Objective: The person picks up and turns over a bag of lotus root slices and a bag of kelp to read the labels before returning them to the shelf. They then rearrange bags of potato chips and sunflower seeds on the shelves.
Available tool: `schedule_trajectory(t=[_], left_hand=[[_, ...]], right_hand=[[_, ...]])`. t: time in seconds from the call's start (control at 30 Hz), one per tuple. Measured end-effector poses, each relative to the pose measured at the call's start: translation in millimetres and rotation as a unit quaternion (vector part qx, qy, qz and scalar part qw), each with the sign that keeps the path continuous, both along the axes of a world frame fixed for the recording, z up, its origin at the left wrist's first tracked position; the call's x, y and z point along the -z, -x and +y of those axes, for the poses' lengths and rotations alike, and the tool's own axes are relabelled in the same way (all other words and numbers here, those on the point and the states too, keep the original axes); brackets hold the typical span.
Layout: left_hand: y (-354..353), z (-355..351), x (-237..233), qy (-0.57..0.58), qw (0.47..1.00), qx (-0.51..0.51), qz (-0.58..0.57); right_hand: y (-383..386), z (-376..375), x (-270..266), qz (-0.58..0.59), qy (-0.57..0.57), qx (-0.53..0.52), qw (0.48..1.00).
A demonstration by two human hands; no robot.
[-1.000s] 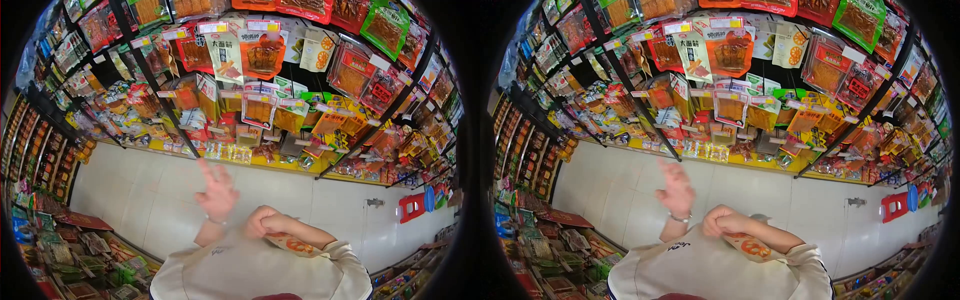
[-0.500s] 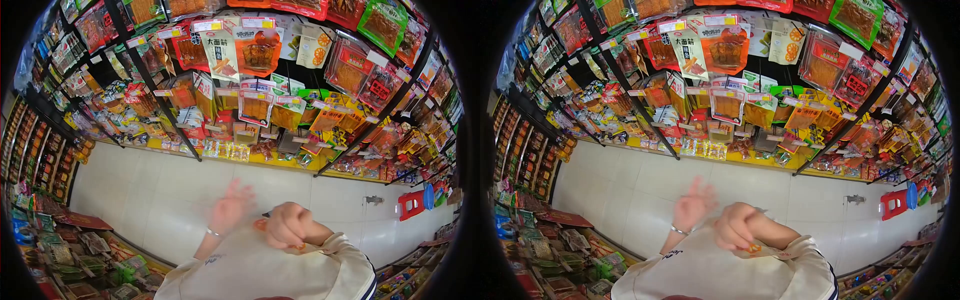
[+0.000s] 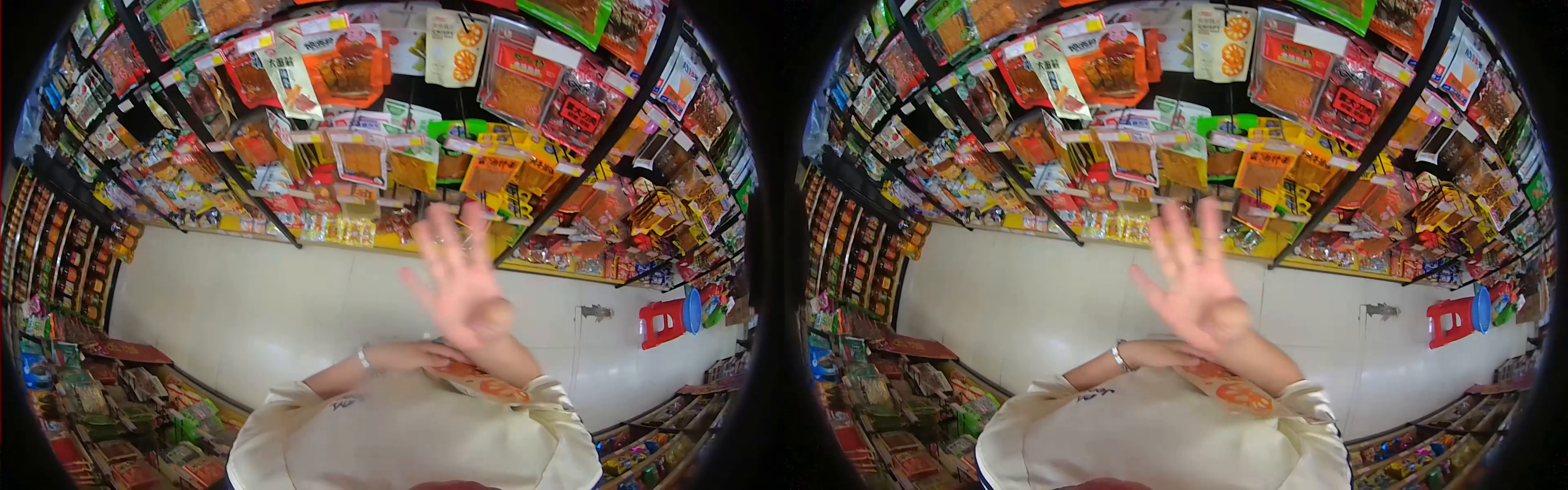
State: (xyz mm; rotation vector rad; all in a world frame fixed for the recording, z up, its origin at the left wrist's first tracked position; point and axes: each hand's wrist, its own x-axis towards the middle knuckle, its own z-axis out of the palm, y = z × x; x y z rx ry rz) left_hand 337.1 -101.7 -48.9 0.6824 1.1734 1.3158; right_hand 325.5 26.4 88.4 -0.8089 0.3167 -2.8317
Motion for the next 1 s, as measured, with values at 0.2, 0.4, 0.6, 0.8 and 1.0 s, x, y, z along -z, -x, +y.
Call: schedule_trajectory(t=[0.2, 0.4, 0.6, 0.8, 1.0], left_hand=[[-2.9, 26.1, -44.1, 0.043, 0.998, -0.038, 0.012], [-5.0, 41.3, -16.5, -0.144, 0.918, -0.363, -0.066], [-11.3, 45.4, -32.2, -0.146, 0.894, -0.419, -0.065], [-7.2, 59.5, -28.9, -0.238, 0.854, -0.455, -0.078], [0.2, 69.7, -37.5, -0.209, 0.884, -0.416, -0.042]], right_hand=[[-28.6, 57.6, -12.1, 0.106, 0.065, -0.112, 0.986], [-11.6, 56.0, 49.7, 0.111, 0.024, -0.125, 0.986], [-47.1, 106.0, 33.5, 0.05, 0.037, -0.225, 0.972], [-24.7, 111.7, 49.3, -0.184, 0.059, -0.137, 0.972], [-32.9, 127.0, 47.5, -0.265, 0.118, -0.129, 0.948]])
